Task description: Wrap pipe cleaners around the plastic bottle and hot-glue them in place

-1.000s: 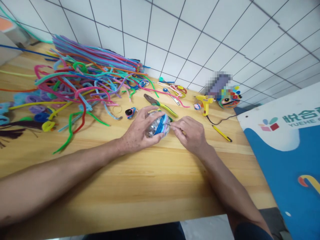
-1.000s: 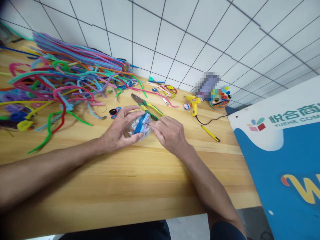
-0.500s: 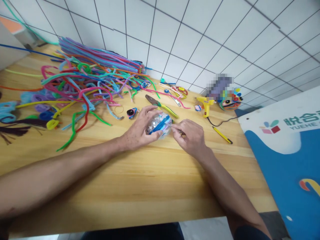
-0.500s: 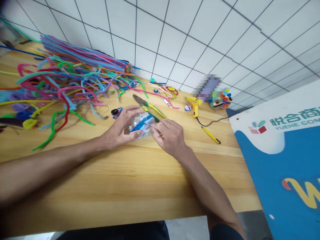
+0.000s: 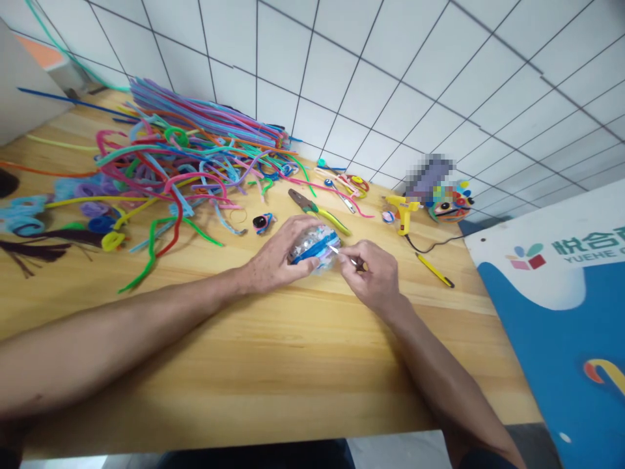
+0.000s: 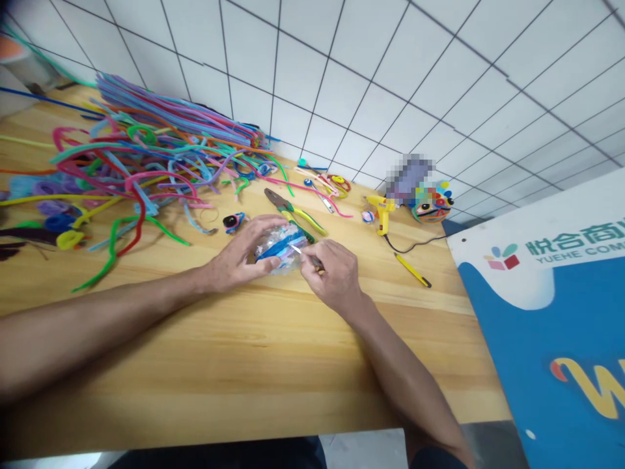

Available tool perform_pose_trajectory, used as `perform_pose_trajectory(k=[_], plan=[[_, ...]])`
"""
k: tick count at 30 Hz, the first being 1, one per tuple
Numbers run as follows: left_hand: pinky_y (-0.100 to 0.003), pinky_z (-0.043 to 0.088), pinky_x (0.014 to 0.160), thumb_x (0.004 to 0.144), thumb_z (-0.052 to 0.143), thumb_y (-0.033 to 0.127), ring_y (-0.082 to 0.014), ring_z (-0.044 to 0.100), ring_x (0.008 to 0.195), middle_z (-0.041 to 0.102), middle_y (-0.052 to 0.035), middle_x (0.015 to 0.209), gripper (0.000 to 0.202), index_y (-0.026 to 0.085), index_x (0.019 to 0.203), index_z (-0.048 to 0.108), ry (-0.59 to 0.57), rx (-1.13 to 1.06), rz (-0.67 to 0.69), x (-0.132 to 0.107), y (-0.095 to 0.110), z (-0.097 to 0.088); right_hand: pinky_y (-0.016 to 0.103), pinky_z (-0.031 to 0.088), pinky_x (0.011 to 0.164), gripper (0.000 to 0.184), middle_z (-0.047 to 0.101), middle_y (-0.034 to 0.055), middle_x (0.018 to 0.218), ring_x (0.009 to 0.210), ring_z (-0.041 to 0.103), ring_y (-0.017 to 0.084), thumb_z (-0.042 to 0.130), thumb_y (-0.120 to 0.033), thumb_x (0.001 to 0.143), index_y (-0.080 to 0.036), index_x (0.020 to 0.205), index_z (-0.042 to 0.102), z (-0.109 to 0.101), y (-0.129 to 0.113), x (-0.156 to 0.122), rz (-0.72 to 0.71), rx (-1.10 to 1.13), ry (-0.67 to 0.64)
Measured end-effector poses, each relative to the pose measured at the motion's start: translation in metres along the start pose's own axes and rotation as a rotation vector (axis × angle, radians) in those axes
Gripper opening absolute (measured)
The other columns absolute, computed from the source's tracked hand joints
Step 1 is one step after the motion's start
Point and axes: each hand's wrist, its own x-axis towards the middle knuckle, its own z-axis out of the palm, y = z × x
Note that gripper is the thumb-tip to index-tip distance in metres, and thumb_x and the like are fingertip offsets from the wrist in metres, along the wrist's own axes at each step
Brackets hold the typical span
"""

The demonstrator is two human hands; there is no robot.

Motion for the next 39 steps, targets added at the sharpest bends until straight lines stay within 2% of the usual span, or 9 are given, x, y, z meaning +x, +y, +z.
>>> perform_pose_trajectory(k=[7,18,25,32,39], plan=[[-0.056,0.048,0.119,0.095,0.066,0.035,-0.0314,0.056,0.141,0.058,-0.0140,0.149,0.061,0.028,0.151,0.044,-0.005,-0.001,0.001,0.0003,-0.0002,0.0000,0.027,0.045,0.056,0.015,0.067,-0.0028,0.071,0.057,0.056,0.012,0.063,-0.009,0.092,-0.023,0.091,0.066,0.0005,0.0022,-0.0024,0.033,0.042,0.025],[-0.053,0.047,0.122,0.097,0.064,0.037,-0.0308,0.054,0.144,0.056,-0.0143,0.151,0.058,0.026,0.151,0.045,-0.037,0.002,-0.032,0.0008,0.0041,-0.0033,0.030,0.051,0.064,0.016,0.070,-0.0018,0.071,0.062,0.063,0.015,0.063,-0.009,0.091,-0.024,0.092,0.068,-0.0020,0.0047,-0.0015,-0.006,0.020,-0.011],[-0.053,0.047,0.121,0.097,0.065,0.035,-0.0311,0.055,0.142,0.057,-0.0152,0.149,0.058,0.025,0.151,0.045,-0.026,-0.010,0.002,0.0009,0.0033,-0.0028,0.029,0.043,0.058,0.018,0.067,-0.0025,0.069,0.058,0.058,0.013,0.062,-0.006,0.089,-0.024,0.089,0.065,-0.0018,0.0060,-0.0002,-0.062,0.026,-0.002],[-0.055,0.047,0.121,0.097,0.064,0.037,-0.0319,0.054,0.143,0.057,-0.0148,0.151,0.059,0.026,0.152,0.044,-0.041,0.005,-0.015,0.0014,0.0045,-0.0038,0.029,0.044,0.058,0.015,0.069,-0.0025,0.072,0.058,0.057,0.014,0.063,-0.009,0.092,-0.025,0.091,0.064,-0.0013,0.0054,-0.0011,-0.050,0.001,0.015],[-0.053,0.047,0.121,0.098,0.065,0.035,-0.0314,0.054,0.142,0.056,-0.0150,0.150,0.058,0.025,0.151,0.044,-0.028,-0.006,0.007,0.0005,0.0024,-0.0027,0.028,0.041,0.056,0.017,0.069,-0.0027,0.071,0.058,0.057,0.013,0.064,-0.006,0.090,-0.023,0.091,0.064,-0.0014,0.0056,-0.0001,-0.064,0.017,0.010]])
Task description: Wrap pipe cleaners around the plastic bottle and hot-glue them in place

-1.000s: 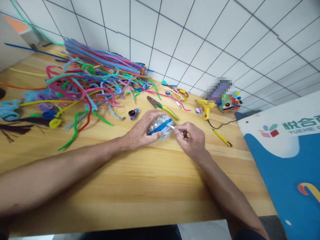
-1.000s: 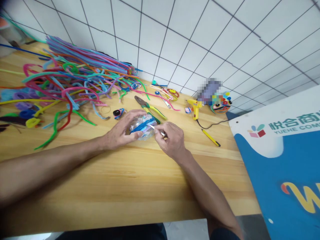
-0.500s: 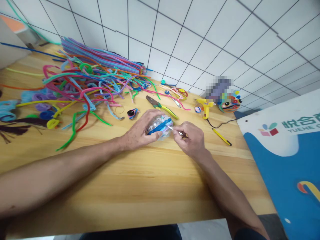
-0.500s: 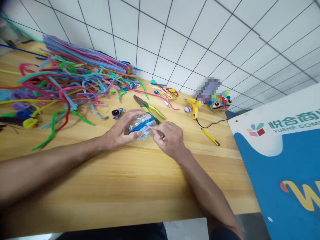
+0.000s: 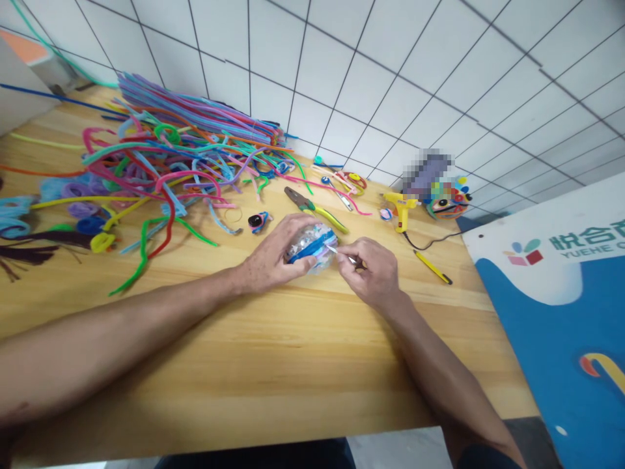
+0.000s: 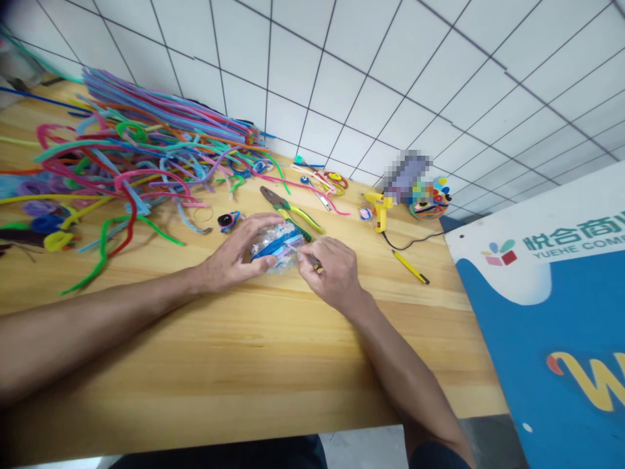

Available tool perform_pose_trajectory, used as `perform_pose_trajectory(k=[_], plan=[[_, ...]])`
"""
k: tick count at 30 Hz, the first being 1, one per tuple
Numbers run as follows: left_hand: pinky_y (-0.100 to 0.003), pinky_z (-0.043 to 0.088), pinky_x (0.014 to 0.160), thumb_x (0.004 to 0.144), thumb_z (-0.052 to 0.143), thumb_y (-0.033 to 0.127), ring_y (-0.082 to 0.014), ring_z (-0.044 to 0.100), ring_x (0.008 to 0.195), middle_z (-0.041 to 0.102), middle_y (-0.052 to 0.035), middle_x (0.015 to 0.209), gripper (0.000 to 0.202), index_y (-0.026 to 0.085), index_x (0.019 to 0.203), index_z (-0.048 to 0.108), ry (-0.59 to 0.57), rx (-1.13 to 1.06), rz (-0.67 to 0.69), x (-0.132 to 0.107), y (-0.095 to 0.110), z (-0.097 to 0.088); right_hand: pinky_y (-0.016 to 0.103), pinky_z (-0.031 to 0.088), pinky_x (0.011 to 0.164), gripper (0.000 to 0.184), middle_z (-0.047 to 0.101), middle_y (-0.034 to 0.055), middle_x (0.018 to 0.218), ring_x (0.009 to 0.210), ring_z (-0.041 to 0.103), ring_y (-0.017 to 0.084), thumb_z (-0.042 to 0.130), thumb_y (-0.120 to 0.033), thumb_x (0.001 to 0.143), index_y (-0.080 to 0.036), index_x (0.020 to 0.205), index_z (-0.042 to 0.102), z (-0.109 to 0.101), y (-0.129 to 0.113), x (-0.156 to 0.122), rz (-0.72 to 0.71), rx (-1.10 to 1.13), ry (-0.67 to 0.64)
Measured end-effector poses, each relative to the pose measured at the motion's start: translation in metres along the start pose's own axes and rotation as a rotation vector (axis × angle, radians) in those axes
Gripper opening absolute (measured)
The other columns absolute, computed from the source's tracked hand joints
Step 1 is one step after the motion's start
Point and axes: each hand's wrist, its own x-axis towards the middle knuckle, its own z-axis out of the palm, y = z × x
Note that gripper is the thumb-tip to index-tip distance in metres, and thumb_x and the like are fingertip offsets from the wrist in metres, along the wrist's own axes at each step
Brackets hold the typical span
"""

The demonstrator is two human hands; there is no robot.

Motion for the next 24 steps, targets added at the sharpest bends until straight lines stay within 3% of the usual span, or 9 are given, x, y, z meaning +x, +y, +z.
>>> perform_pose_trajectory(k=[24], plan=[[-0.052,0.048,0.120,0.102,0.063,0.041,-0.0313,0.056,0.141,0.058,-0.0144,0.150,0.057,0.026,0.153,0.044,0.027,0.004,0.005,-0.0004,-0.0008,0.0019,0.027,0.041,0.055,0.018,0.066,-0.0034,0.070,0.057,0.053,0.011,0.064,-0.005,0.090,-0.023,0.092,0.064,0.0030,-0.0005,-0.0005,0.016,0.028,0.017]])
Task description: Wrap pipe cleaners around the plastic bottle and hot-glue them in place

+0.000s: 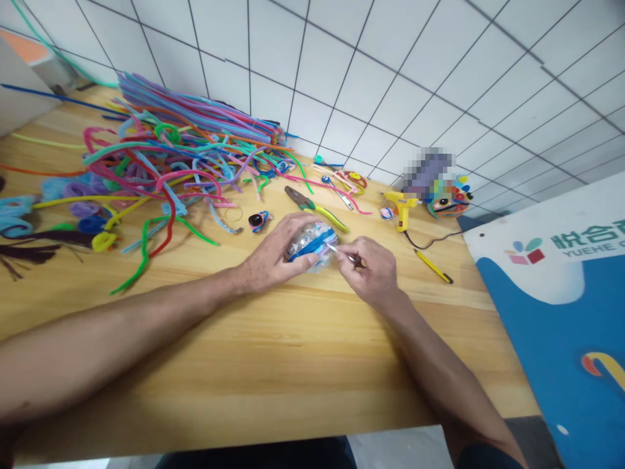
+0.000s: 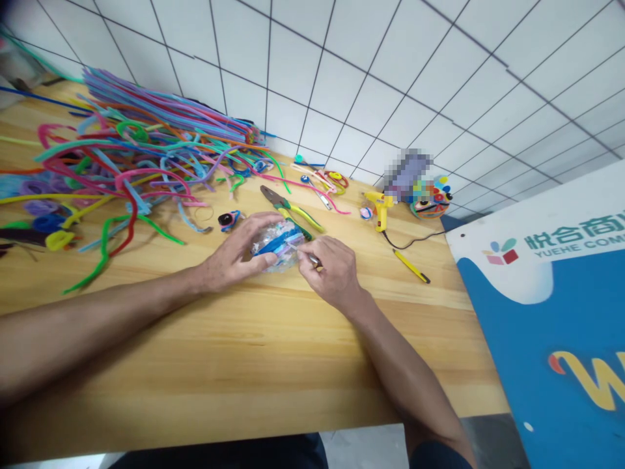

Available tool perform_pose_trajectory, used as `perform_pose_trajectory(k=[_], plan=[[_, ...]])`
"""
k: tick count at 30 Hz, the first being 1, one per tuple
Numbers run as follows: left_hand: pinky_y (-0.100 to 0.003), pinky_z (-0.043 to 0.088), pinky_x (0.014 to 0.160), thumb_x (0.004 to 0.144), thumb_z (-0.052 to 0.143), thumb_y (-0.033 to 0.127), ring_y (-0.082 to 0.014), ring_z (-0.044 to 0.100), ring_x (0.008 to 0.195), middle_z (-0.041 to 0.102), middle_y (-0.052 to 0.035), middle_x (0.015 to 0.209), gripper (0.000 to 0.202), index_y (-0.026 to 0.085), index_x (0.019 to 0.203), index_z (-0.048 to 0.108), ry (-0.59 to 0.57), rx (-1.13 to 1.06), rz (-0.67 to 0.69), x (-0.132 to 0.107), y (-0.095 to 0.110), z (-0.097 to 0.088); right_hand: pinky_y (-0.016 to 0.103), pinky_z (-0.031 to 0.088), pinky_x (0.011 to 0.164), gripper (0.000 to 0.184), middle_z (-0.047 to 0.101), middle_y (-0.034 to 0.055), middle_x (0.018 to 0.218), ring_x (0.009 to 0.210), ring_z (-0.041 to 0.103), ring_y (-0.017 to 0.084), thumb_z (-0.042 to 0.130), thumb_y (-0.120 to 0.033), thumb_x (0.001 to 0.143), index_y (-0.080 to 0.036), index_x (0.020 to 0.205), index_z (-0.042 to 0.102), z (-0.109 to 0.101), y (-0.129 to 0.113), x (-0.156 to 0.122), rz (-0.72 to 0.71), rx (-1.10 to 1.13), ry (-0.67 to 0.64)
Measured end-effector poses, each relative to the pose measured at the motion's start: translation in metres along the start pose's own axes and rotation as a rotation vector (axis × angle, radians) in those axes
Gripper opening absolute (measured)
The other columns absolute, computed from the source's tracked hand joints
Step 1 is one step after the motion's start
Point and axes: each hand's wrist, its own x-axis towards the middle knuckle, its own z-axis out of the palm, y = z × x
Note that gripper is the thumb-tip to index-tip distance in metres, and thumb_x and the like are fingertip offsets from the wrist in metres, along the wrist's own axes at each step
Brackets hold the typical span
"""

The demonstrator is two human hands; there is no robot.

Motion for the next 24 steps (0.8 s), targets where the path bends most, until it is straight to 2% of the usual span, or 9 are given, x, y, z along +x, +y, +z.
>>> perform_pose_trajectory(k=[9,24], plan=[[-0.050,0.046,0.121,0.106,0.057,0.044,-0.0294,0.055,0.141,0.059,-0.0131,0.149,0.050,0.026,0.151,0.048,0.018,-0.025,-0.034,-0.0021,-0.0027,0.0012,0.027,0.041,0.055,0.018,0.066,-0.0027,0.070,0.058,0.054,0.012,0.064,-0.005,0.091,-0.023,0.092,0.065,0.0004,-0.0011,-0.0001,-0.004,0.003,-0.003],[-0.052,0.048,0.118,0.101,0.063,0.044,-0.0308,0.058,0.137,0.060,-0.0135,0.145,0.051,0.025,0.146,0.050,0.042,-0.032,-0.046,-0.0010,-0.0002,0.0019,0.029,0.044,0.059,0.017,0.067,-0.0022,0.071,0.061,0.059,0.013,0.063,-0.007,0.091,-0.024,0.092,0.067,0.0002,-0.0025,-0.0009,-0.007,0.010,-0.023]])
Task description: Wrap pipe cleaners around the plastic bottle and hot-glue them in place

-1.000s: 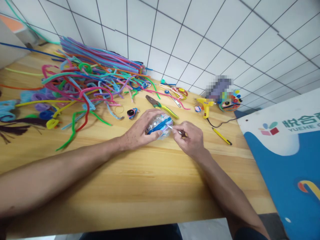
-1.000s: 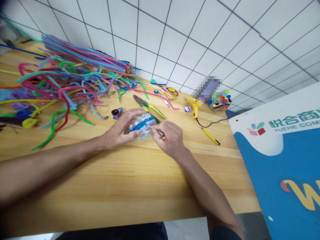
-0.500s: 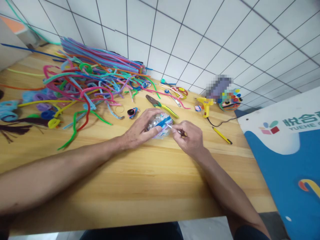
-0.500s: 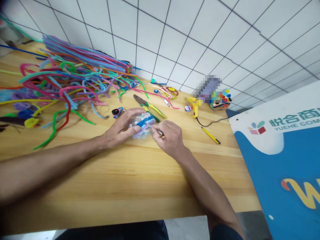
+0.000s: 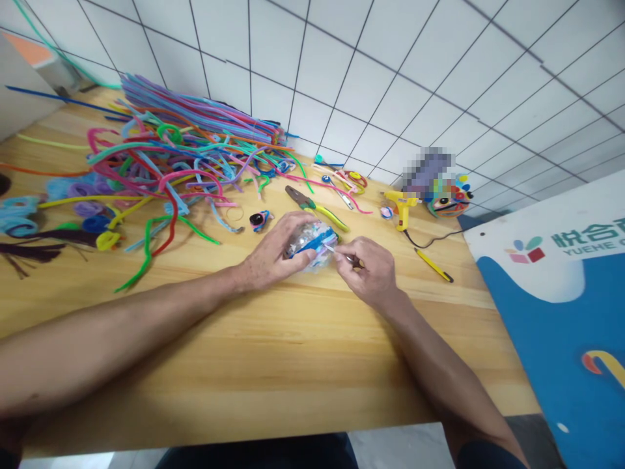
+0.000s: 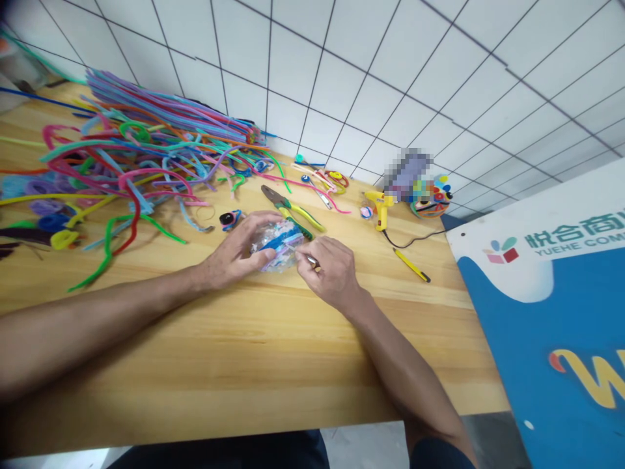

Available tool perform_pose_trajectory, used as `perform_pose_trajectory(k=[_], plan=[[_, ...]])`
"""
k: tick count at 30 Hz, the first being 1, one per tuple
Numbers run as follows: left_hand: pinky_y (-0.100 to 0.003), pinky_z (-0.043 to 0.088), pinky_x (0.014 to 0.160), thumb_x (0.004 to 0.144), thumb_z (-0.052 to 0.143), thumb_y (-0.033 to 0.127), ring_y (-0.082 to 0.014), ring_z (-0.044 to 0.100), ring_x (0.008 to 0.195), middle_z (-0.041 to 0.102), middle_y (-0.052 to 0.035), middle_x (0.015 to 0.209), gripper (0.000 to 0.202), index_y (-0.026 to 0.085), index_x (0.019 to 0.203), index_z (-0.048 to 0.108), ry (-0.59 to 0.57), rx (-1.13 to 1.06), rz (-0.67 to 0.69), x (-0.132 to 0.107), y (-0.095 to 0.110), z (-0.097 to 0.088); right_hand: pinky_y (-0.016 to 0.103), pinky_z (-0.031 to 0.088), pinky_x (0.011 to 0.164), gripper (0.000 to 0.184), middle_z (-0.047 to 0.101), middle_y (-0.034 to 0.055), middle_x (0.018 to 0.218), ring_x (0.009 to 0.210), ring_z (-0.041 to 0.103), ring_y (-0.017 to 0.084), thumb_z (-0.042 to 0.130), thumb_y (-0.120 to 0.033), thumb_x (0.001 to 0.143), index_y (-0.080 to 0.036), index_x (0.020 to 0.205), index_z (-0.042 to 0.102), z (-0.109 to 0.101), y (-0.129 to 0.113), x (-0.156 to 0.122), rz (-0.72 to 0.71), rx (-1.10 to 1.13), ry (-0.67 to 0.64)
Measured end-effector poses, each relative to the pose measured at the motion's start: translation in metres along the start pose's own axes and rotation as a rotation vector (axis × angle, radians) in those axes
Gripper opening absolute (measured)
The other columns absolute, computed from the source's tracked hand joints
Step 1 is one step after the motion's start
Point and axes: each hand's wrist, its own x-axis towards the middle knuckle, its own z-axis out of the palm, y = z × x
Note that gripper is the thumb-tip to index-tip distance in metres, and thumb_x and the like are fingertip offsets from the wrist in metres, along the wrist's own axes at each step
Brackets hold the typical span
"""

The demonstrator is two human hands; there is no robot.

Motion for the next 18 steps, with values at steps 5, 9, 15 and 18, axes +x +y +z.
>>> perform_pose_trajectory(k=[5,9,15,18], plan=[[-0.052,0.049,0.116,0.100,0.063,0.045,-0.0307,0.059,0.135,0.061,-0.0138,0.143,0.050,0.024,0.143,0.051,-0.003,0.006,-0.024,0.0003,0.0032,-0.0014,0.029,0.044,0.059,0.016,0.066,-0.0027,0.069,0.060,0.058,0.013,0.063,-0.008,0.092,-0.024,0.092,0.066,0.0000,-0.0014,0.0002,-0.027,-0.028,-0.004],[-0.051,0.050,0.116,0.099,0.063,0.046,-0.0300,0.059,0.133,0.062,-0.0131,0.141,0.049,0.024,0.141,0.051,0.002,-0.001,-0.042,0.0008,0.0054,-0.0021,0.030,0.045,0.061,0.015,0.065,-0.0028,0.068,0.060,0.059,0.014,0.063,-0.009,0.092,-0.023,0.092,0.066,0.0002,-0.0027,-0.0003,-0.029,-0.030,-0.016],[-0.051,0.050,0.115,0.099,0.063,0.043,-0.0300,0.059,0.133,0.062,-0.0137,0.140,0.047,0.023,0.139,0.051,0.004,-0.003,-0.044,0.0008,0.0063,-0.0019,0.029,0.042,0.058,0.015,0.065,-0.0025,0.068,0.058,0.055,0.013,0.063,-0.008,0.093,-0.023,0.091,0.065,0.0007,-0.0034,-0.0001,-0.041,-0.030,-0.014],[-0.050,0.050,0.114,0.099,0.063,0.041,-0.0295,0.059,0.132,0.061,-0.0143,0.140,0.047,0.022,0.140,0.050,-0.002,0.000,-0.033,0.0005,0.0063,-0.0020,0.028,0.043,0.059,0.014,0.065,-0.0022,0.069,0.058,0.054,0.013,0.064,-0.009,0.093,-0.023,0.091,0.064,0.0007,-0.0031,-0.0005,-0.044,-0.031,-0.012]])
